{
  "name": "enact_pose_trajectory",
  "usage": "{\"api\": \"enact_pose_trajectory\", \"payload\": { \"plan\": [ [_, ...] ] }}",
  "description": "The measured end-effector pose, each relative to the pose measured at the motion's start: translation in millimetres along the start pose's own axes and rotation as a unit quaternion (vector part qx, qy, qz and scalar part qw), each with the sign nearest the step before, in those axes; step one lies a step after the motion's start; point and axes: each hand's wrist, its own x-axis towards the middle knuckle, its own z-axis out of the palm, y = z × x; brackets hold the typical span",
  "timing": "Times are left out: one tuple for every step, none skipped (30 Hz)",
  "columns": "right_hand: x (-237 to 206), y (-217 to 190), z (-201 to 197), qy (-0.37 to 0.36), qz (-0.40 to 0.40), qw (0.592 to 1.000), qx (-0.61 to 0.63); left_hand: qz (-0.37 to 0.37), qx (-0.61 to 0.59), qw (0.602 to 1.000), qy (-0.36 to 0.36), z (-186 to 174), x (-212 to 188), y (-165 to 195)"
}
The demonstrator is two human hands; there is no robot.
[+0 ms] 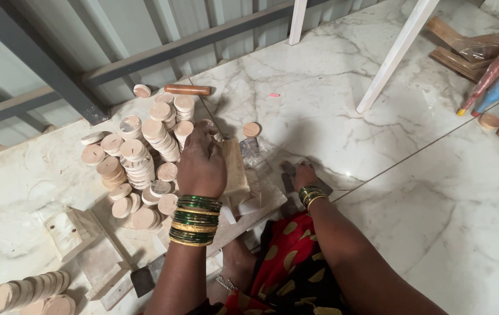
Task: The person sits on the floor assembling wooden components, fitting rectangular bars and blocks into a slotted wooden frame structure among stacks of round wooden discs. They press pieces into place, reposition the frame, and at one point wipe a wooden piece with a cloth before continuing to fit parts together.
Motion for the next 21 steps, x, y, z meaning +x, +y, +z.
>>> {"api": "enact_pose_trajectory", "payload": {
  "plan": [
    [-1,-1,-1,0.003,0.001,1.0,0.004,-0.002,-0.001,1.0,0.0,0,0,0],
    [-2,-3,-4,0.007,0.003,1.0,0.008,-0.003,-0.002,1.0,0.001,0,0,1],
    [-4,-5,-6,0.011,0.004,1.0,0.012,0.001,-0.002,1.0,0.003,0,-1,1],
    [-5,-7,-9,0.021,0.007,0.999,0.028,0.005,-0.002,1.0,0.006,-1,-1,1],
    [-6,-9,-12,0.031,0.009,0.999,0.043,0.008,-0.002,1.0,0.008,-1,-1,1],
    [-8,-11,-14,0.041,0.011,0.997,0.058,0.006,0.0,1.0,0.005,-1,-2,1],
    [-9,-12,-17,0.046,0.029,0.995,0.089,0.005,0.001,1.0,0.002,-1,-2,1],
    [-11,-12,-18,0.051,0.045,0.99,0.12,0.004,0.002,1.0,-0.001,-1,-2,1],
    [-12,-12,-19,0.056,0.062,0.985,0.15,0.001,0.004,1.0,-0.001,0,-2,0],
    [-12,-12,-19,0.054,0.06,0.984,0.161,-0.001,0.006,1.0,-0.002,0,-2,0],
    [-13,-11,-19,0.052,0.059,0.982,0.172,-0.002,0.008,1.0,-0.003,0,-2,0],
    [-13,-10,-19,0.051,0.058,0.98,0.184,0.046,0.006,0.999,0.015,-1,-2,1],
    [-12,-9,-18,0.072,0.065,0.975,0.202,0.096,0.004,0.995,0.032,-1,-2,1],
    [-11,-8,-18,0.093,0.072,0.968,0.221,0.146,0.003,0.988,0.049,-2,-2,2],
    [-9,-8,-19,0.114,0.08,0.961,0.24,0.186,0.025,0.981,0.06,-3,-2,3],
    [-8,-9,-21,0.14,0.073,0.95,0.27,0.225,0.047,0.971,0.071,-4,-2,4],
    [-8,-12,-25,0.167,0.064,0.937,0.3,0.264,0.069,0.958,0.085,-5,-2,5],
    [-8,-15,-30,0.193,0.054,0.923,0.329,0.215,0.045,0.975,0.045,-6,-1,6],
    [-9,-19,-36,0.189,0.041,0.89,0.412,0.165,0.021,0.986,0.006,-6,0,8],
    [-11,-25,-41,0.184,0.027,0.85,0.493,0.116,-0.004,0.993,-0.035,-6,2,9],
    [-14,-32,-49,0.178,0.012,0.803,0.569,0.098,0.011,0.994,-0.048,-6,4,10]
  ]
}}
